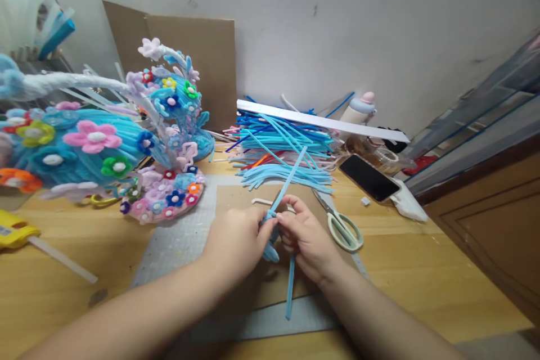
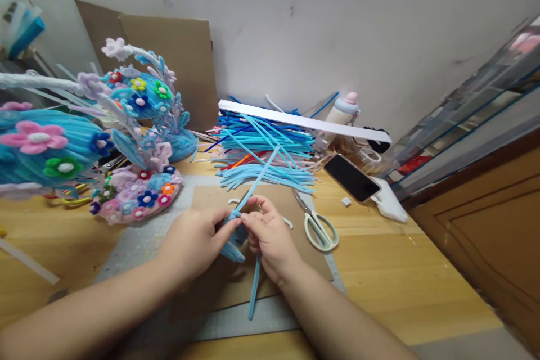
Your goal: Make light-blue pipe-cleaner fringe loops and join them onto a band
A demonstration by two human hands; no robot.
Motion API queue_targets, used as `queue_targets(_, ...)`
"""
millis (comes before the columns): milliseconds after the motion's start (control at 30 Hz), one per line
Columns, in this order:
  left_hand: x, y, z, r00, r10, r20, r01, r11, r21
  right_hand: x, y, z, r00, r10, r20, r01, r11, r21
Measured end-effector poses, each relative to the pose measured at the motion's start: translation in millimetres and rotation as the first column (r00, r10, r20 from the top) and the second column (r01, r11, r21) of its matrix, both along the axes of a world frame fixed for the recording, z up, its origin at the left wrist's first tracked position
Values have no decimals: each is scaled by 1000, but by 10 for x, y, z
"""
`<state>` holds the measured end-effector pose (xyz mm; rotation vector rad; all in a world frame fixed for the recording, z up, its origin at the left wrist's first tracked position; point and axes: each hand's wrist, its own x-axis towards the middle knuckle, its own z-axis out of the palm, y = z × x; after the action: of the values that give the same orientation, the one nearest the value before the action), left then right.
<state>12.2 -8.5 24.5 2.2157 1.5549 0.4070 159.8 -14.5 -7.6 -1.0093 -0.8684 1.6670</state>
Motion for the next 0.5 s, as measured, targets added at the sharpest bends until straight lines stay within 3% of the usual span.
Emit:
queue_targets(267, -19, 16, -19, 1000, -17, -8, 17, 1000, -3, 21, 44, -43, 999, 51, -7, -50, 998, 38)
queue_targets(400, -16, 12, -11, 995, -55, -82, 57, 998, 21, 73, 71, -50, 981, 9, 194, -37, 990, 139)
queue_targets(500, -9, 2, 5, 986, -83, -143, 86, 996, 22, 99, 58, -21, 923, -68, 380, -37, 964, 263)
